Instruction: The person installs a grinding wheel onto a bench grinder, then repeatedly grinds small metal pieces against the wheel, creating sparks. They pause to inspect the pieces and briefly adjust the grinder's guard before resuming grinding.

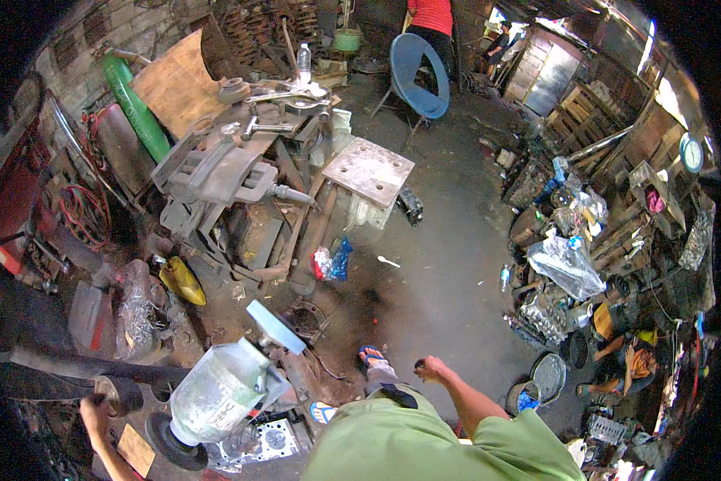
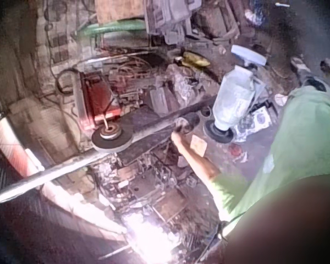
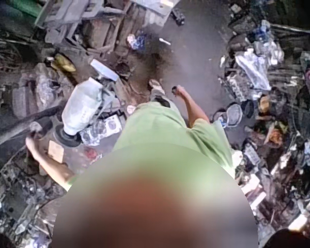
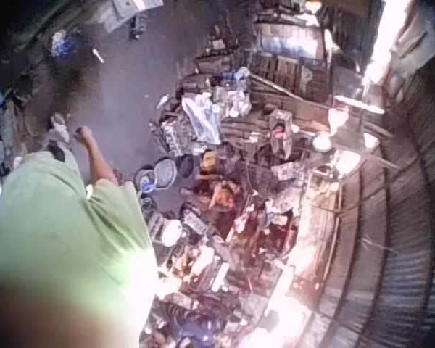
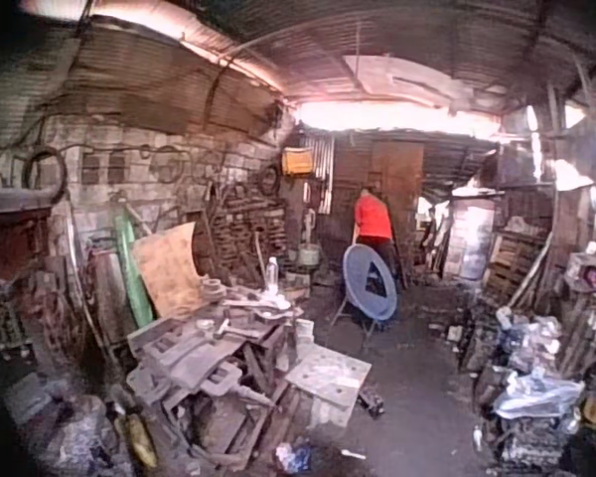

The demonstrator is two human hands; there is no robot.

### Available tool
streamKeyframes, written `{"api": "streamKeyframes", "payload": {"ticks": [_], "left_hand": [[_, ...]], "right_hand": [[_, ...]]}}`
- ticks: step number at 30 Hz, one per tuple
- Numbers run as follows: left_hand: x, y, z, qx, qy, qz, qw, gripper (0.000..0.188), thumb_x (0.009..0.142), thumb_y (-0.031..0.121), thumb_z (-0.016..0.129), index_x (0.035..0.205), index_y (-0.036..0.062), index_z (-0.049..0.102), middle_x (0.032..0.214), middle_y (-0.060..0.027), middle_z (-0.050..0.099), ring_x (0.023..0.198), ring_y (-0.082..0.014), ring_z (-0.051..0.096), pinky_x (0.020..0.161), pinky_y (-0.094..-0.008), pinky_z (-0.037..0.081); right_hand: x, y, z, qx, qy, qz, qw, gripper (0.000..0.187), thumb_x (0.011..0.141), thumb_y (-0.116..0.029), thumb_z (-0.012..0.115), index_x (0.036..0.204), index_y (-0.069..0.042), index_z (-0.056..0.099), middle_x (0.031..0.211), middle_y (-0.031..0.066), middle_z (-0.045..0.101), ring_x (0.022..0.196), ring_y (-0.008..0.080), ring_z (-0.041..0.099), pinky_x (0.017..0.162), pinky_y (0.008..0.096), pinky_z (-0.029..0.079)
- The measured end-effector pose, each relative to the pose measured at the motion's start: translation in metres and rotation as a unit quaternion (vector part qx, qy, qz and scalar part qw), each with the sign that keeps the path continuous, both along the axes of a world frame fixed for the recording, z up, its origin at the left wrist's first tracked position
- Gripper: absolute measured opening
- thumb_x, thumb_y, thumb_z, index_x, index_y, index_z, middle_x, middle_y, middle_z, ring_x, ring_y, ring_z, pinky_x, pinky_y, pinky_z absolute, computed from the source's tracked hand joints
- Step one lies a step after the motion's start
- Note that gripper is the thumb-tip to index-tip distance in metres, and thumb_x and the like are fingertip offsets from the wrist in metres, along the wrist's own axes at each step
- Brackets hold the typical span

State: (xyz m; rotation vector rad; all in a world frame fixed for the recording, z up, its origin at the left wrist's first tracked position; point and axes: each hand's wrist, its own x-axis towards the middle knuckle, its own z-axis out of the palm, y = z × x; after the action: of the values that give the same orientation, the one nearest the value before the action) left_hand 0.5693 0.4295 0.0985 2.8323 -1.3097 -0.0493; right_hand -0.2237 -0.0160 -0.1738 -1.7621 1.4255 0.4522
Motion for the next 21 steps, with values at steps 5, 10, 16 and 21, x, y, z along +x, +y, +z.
{"api": "streamKeyframes", "payload": {"ticks": [5, 10, 16, 21], "left_hand": [[-0.126, 0.103, 0.015, -0.357, 0.053, 0.247, 0.899, 0.027, 0.094, 0.018, 0.056, 0.112, -0.0017, 0.061, 0.104, -0.0103, 0.066, 0.096, -0.02, 0.059, 0.084, -0.0327, 0.046], [-0.365, 0.106, -0.032, -0.564, 0.014, 0.535, 0.629, 0.012, 0.086, 0.014, 0.066, 0.095, 0.0075, 0.063, 0.086, -0.0042, 0.066, 0.065, -0.009, 0.054, 0.055, -0.0245, 0.042], [-0.581, -0.075, -0.11, -0.592, 0.072, 0.681, 0.426, 0.009, 0.082, 0.003, 0.056, 0.083, 0.0028, 0.065, 0.074, -0.006, 0.065, 0.061, -0.0117, 0.058, 0.052, -0.0257, 0.044], [-0.62, -0.218, -0.12, -0.614, 0.22, 0.623, 0.433, 0.016, 0.081, 0.012, 0.07, 0.09, -0.0001, 0.067, 0.082, -0.0081, 0.068, 0.071, -0.0137, 0.061, 0.065, -0.0305, 0.052]], "right_hand": [[0.052, -0.08, -0.014, 0.019, 0.013, 0.048, 0.999, 0.03, 0.086, -0.024, 0.064, 0.106, -0.002, 0.067, 0.083, 0.0102, 0.07, 0.069, 0.0182, 0.067, 0.065, 0.035, 0.056], [0.125, -0.16, -0.001, -0.1, -0.249, 0.391, 0.88, 0.027, 0.085, -0.017, 0.062, 0.106, 0.0, 0.067, 0.088, 0.0123, 0.07, 0.071, 0.0189, 0.067, 0.067, 0.0333, 0.054], [0.216, -0.156, 0.069, 0.195, -0.188, 0.363, 0.892, 0.025, 0.088, -0.011, 0.062, 0.106, 0.006, 0.064, 0.087, 0.0116, 0.069, 0.069, 0.0171, 0.065, 0.062, 0.0312, 0.05], [0.253, -0.092, 0.121, 0.29, -0.171, 0.492, 0.803, 0.027, 0.086, -0.01, 0.067, 0.11, 0.002, 0.064, 0.09, 0.0083, 0.068, 0.072, 0.0134, 0.063, 0.062, 0.0262, 0.048]]}}
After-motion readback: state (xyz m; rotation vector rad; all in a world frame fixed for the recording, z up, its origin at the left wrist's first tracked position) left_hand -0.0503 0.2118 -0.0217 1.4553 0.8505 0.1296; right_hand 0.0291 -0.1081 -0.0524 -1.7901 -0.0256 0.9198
